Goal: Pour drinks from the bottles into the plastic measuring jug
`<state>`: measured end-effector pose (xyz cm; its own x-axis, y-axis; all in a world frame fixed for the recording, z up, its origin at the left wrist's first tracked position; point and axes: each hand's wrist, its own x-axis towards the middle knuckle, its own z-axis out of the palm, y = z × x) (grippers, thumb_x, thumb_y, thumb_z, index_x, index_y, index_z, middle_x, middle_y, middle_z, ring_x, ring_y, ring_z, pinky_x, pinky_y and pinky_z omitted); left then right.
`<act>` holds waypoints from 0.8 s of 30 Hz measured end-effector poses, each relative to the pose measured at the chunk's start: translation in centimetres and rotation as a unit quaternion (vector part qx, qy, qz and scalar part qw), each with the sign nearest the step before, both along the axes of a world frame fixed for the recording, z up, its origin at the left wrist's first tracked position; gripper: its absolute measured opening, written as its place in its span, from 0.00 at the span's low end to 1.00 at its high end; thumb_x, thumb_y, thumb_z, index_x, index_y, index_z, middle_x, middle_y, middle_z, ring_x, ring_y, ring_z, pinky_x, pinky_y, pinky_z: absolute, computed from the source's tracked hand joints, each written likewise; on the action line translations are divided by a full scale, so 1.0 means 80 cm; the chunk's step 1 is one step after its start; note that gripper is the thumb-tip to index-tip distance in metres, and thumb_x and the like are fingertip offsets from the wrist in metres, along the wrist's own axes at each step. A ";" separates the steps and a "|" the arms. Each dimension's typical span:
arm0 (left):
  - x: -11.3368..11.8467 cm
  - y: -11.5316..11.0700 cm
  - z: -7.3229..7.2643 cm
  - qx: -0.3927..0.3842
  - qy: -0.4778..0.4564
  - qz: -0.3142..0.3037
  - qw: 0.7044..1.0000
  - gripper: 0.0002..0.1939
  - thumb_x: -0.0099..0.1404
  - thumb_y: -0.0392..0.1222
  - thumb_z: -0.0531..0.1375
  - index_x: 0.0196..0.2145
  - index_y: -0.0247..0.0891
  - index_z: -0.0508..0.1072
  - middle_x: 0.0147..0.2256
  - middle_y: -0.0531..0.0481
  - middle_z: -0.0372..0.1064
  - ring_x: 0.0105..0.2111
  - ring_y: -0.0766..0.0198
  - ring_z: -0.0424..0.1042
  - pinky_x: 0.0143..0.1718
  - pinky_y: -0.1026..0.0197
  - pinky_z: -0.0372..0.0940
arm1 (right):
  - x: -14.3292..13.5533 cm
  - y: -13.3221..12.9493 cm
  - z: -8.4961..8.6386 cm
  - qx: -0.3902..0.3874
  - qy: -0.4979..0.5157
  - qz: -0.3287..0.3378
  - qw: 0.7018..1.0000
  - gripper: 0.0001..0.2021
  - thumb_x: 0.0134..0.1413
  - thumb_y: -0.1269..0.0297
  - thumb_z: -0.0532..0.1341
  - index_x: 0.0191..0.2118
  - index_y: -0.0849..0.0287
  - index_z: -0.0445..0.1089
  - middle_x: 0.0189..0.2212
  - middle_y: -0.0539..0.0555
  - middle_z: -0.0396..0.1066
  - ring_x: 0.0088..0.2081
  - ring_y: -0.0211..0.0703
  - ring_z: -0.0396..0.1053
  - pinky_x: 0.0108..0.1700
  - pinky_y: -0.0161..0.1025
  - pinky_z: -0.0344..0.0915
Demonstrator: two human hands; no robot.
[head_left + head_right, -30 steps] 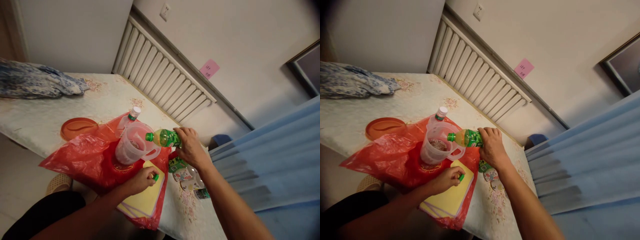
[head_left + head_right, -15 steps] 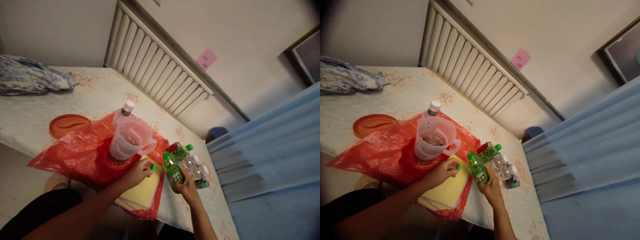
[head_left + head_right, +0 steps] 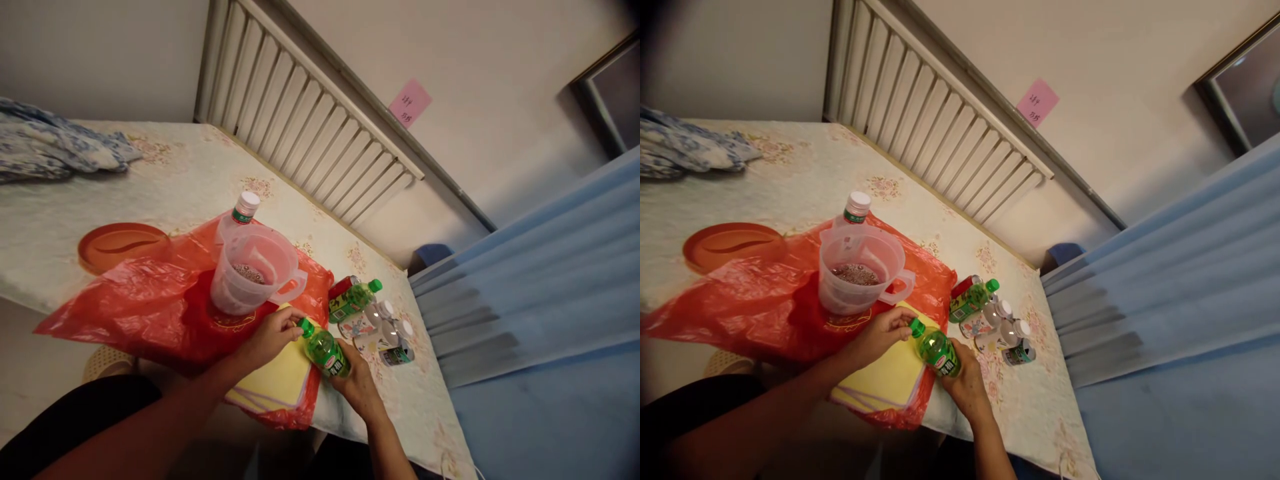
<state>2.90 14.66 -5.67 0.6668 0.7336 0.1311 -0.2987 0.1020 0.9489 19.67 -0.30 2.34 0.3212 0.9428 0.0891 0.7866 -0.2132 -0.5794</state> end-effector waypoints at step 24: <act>-0.017 -0.008 0.039 0.146 0.036 0.032 0.988 0.12 0.58 0.36 0.58 0.41 0.38 0.74 0.37 0.49 0.71 0.36 0.62 0.68 0.41 0.60 0.63 | -0.012 -0.006 0.007 0.003 -0.018 0.014 1.000 0.28 0.38 0.75 0.62 0.51 0.55 0.73 0.41 0.55 0.76 0.43 0.52 0.72 0.46 0.45 0.69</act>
<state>1.55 14.04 -2.59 0.6357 0.7126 0.2968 -0.2267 -0.1953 0.9542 18.73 -0.78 2.92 0.2920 0.9506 0.1050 0.8122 -0.1886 -0.5520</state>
